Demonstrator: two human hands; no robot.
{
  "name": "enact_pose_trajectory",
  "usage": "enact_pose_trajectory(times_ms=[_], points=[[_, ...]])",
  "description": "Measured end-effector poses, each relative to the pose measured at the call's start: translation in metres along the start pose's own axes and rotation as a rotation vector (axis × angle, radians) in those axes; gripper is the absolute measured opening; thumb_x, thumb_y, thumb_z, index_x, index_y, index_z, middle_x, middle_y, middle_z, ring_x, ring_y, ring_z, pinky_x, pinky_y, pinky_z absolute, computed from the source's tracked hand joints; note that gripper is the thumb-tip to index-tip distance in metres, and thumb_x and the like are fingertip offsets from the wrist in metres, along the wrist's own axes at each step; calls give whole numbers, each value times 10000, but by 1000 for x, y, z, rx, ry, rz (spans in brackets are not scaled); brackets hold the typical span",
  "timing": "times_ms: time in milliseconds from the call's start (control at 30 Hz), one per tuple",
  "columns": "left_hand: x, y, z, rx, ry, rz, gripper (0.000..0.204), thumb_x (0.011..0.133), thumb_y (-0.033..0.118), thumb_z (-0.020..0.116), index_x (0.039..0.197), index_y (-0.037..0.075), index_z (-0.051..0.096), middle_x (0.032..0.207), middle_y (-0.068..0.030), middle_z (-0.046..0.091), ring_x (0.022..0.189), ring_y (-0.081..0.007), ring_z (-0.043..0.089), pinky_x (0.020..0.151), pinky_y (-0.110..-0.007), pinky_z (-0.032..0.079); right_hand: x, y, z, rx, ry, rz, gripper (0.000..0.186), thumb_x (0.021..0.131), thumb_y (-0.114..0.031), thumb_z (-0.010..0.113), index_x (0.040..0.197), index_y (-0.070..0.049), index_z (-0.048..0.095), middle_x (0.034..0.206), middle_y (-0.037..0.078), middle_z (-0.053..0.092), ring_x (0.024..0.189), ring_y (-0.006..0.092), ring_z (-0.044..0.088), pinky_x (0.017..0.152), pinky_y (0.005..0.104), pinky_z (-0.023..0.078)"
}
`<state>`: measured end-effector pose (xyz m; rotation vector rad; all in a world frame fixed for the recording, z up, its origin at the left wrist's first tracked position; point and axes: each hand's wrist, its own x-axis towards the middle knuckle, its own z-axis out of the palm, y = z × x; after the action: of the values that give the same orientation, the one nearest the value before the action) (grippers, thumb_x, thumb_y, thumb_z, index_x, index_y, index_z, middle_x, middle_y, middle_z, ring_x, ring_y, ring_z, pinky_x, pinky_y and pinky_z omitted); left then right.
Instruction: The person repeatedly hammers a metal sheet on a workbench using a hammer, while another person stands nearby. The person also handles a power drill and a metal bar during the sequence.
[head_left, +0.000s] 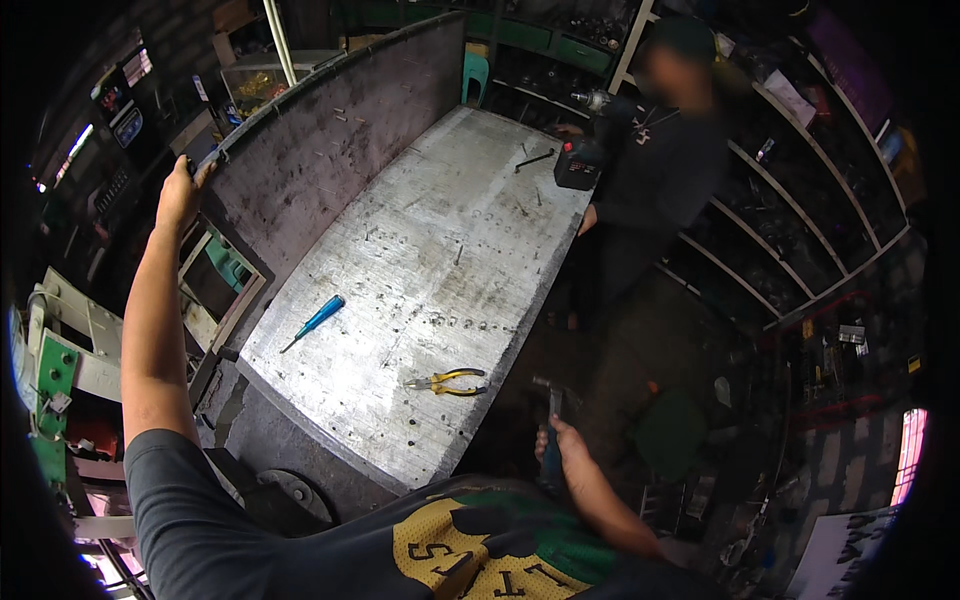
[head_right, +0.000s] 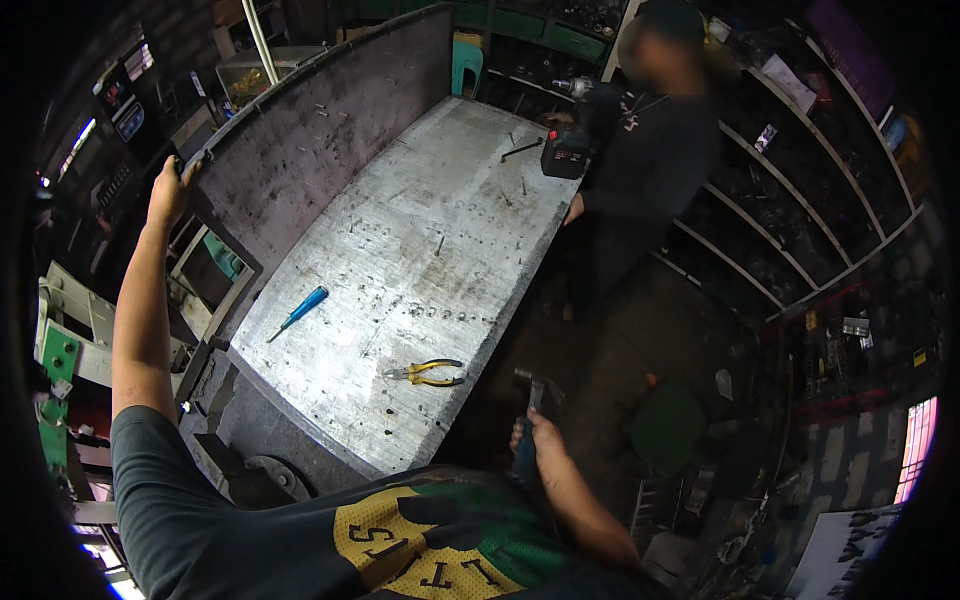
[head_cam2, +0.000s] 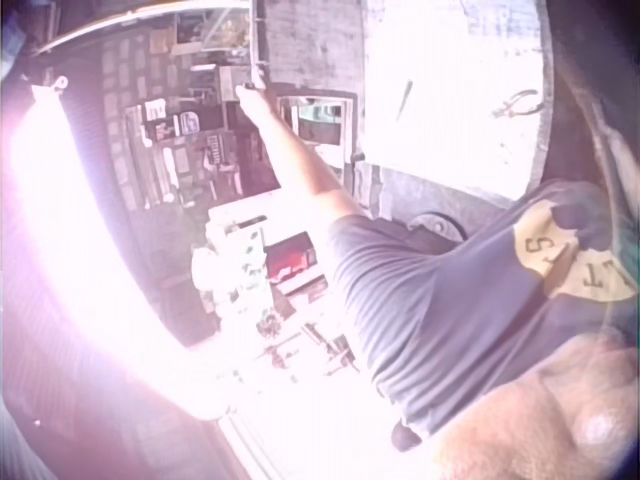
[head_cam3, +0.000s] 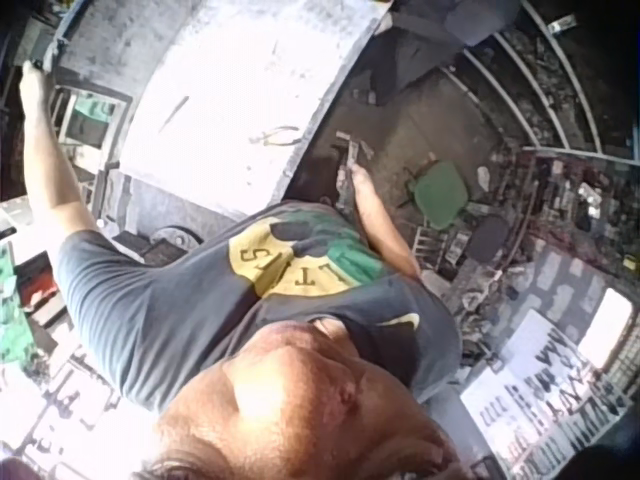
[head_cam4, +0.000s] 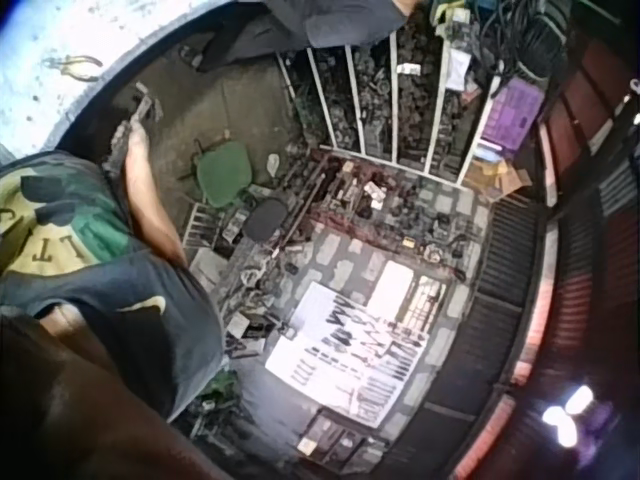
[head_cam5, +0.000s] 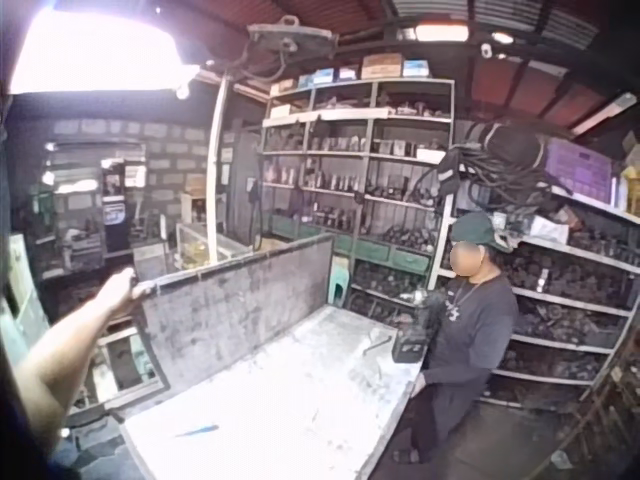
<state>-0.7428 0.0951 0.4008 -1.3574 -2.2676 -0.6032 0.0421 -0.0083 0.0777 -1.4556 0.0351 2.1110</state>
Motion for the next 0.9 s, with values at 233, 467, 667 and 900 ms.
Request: enact_pose_trajectory(times_ms=[233,467,667,900], points=[[3,0,1,-8,-36,-19,688,1010,498,698,1385,-58,546,1223,-354,688,1197,-501,652,982,-512,533,-28,-19,67,183,-210,103,334,1092,-382,584,945,-83,563,724,-3,545,596,121,518,560,265,463],[4,-6,10,53,-26,-81,799,1011,536,672,1532,-35,468,1399,-324,633,1344,-465,591,1120,-502,476,-38,-14,62,160,-189,90,334,1080,-385,591,927,-89,557,705,16,531,591,137,507,548,283,460],[6,2,-1,128,-63,-64,765,1005,585,654,1453,-22,531,1257,-325,701,1209,-471,676,1021,-526,544,-34,-26,55,133,-292,120,283,1098,-379,566,995,-118,602,726,-20,554,597,102,543,556,279,480],[-9,30,-24,70,8,-55,719,980,583,668,1299,-58,603,1248,-345,687,1206,-490,659,1010,-518,544,-32,-42,45,88,-270,168,261,1093,-356,573,1009,-111,605,738,-15,558,596,105,548,558,283,472]])
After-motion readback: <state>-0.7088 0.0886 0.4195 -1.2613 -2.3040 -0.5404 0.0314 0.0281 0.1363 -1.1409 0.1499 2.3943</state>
